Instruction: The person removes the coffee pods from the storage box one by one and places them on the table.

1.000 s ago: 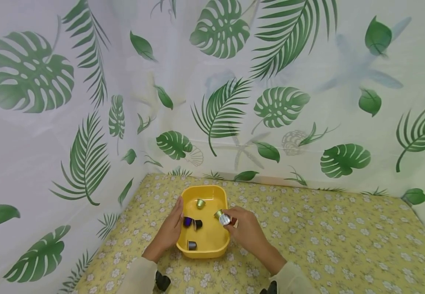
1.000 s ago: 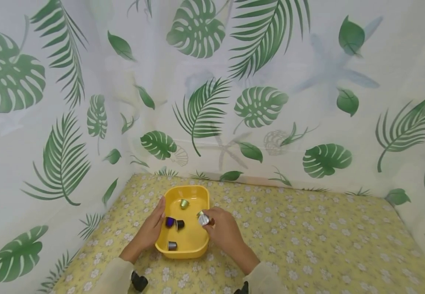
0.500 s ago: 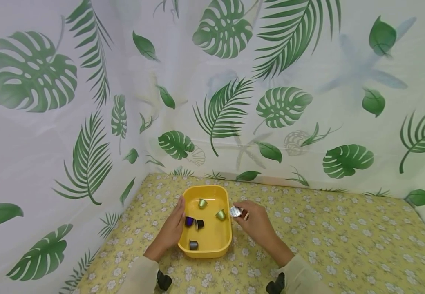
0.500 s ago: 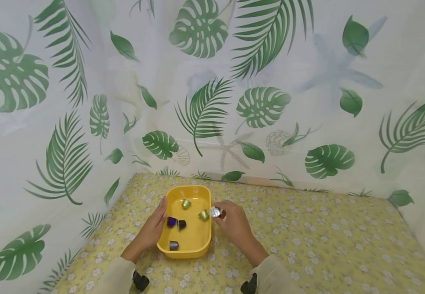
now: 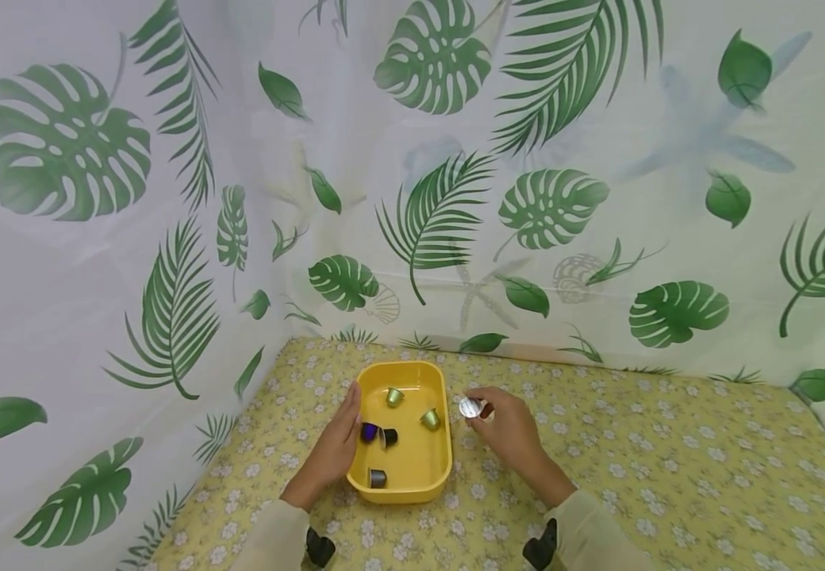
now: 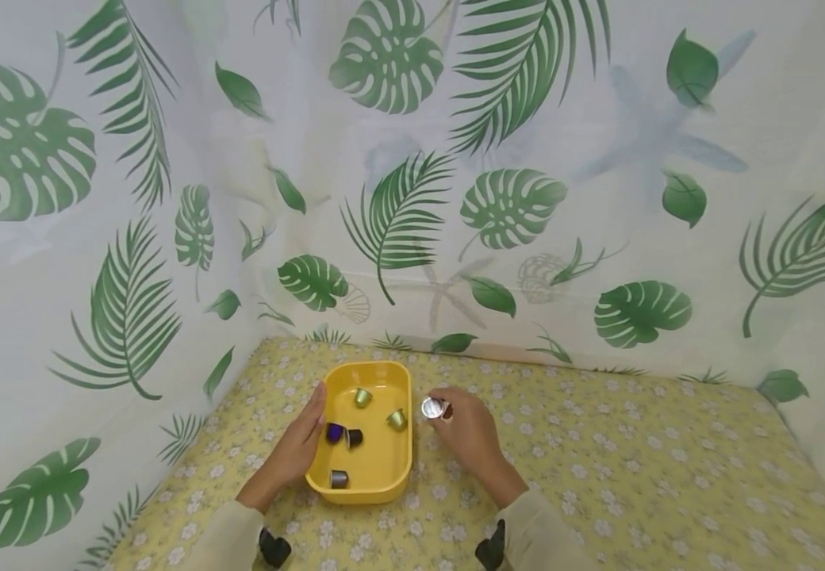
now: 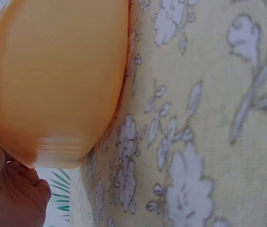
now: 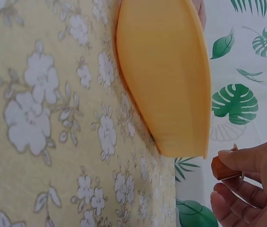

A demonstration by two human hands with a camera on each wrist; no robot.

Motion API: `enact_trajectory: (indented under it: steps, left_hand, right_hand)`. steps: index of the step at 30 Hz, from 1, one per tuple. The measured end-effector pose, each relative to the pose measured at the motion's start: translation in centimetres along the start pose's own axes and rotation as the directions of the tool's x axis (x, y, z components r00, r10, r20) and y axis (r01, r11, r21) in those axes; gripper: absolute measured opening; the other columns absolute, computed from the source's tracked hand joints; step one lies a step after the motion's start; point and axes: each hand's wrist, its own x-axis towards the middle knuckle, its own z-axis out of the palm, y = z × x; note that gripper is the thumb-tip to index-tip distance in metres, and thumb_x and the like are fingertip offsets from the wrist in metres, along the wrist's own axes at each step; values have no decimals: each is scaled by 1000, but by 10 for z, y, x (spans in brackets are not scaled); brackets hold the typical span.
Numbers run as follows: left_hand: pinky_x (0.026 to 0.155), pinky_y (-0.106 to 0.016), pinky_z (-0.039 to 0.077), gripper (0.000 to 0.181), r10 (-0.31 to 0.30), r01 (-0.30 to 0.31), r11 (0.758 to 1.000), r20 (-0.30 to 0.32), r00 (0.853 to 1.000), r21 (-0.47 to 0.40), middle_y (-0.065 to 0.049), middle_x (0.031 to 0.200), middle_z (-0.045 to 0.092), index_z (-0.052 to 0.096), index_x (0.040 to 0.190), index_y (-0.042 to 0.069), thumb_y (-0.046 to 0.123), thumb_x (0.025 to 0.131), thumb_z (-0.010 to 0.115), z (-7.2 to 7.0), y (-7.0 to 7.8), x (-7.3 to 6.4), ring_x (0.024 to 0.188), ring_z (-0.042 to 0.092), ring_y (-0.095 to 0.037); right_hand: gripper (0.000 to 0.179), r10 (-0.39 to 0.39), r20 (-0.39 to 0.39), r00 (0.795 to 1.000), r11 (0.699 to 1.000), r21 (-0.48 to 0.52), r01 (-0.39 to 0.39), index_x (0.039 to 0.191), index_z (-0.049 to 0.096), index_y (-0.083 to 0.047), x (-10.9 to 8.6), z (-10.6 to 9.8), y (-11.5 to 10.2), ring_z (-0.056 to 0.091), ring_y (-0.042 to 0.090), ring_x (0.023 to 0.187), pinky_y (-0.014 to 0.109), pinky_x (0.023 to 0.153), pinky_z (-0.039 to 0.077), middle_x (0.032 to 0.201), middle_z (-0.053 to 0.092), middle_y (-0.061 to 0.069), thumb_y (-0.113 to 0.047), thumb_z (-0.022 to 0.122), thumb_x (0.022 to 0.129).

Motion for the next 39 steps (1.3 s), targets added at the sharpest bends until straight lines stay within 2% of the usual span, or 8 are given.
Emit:
enact_trajectory:
  steps: [5, 11, 20, 24, 32, 39]
  left_hand:
    - [123, -52, 16, 55, -6, 6, 1000, 0, 1000, 11, -9, 169, 0, 10, 162, 1, 23, 114, 26, 1, -1, -1, 155, 9, -34]
    - [122, -54, 16, 54, -14, 14, 1000, -2, 1000, 3, -10, 169, 0, 10, 162, 0, 18, 114, 27, 3, -1, -1, 155, 9, -35]
    - [122, -53, 17, 56, -16, 16, 1000, -9, 1000, 4, -9, 169, 0, 10, 162, 1, 27, 114, 23, 3, -1, -1, 155, 9, -33]
    - [122, -53, 17, 56, -18, 18, 1000, -10, 1000, 9, -9, 169, 0, 9, 162, 2, 27, 114, 24, 3, -1, -1, 155, 10, -33]
    - [122, -54, 17, 54, -25, 25, 1000, -10, 1000, 4, -9, 169, 0, 10, 162, 1, 12, 113, 30, 2, 0, 1, 155, 10, -35]
    - [122, -54, 17, 54, -18, 18, 1000, -9, 1000, 14, -9, 169, 1, 11, 162, 1, 18, 114, 29, 0, -1, 1, 155, 11, -34]
  right_hand:
    - [40, 30, 12, 999, 1000, 0, -30, 119, 73, -3, 1, 4, 14, 68, 24, 91, 35, 71, 58, 113, 73, 10, 0, 85, 81]
    - [40, 50, 29, 998, 996, 75, -52, 120, 71, 2, 4, 7, 24, 69, 26, 94, 29, 71, 60, 111, 72, 14, 5, 82, 82]
    - [36, 47, 29, 998, 992, 116, -50, 120, 69, 7, 9, 10, 31, 71, 30, 95, 35, 76, 61, 109, 71, 18, 7, 78, 85]
    - [34, 47, 27, 999, 992, 115, -50, 117, 69, 8, 12, 12, 34, 71, 32, 94, 37, 77, 61, 108, 71, 19, 8, 78, 85]
    - [33, 82, 53, 995, 992, 87, -86, 116, 70, 8, 16, 15, 38, 70, 33, 96, 39, 78, 61, 108, 70, 19, 10, 78, 84]
    - [27, 104, 52, 993, 993, 46, -106, 114, 71, 7, 19, 18, 44, 69, 31, 92, 43, 78, 60, 104, 71, 17, 6, 76, 87]
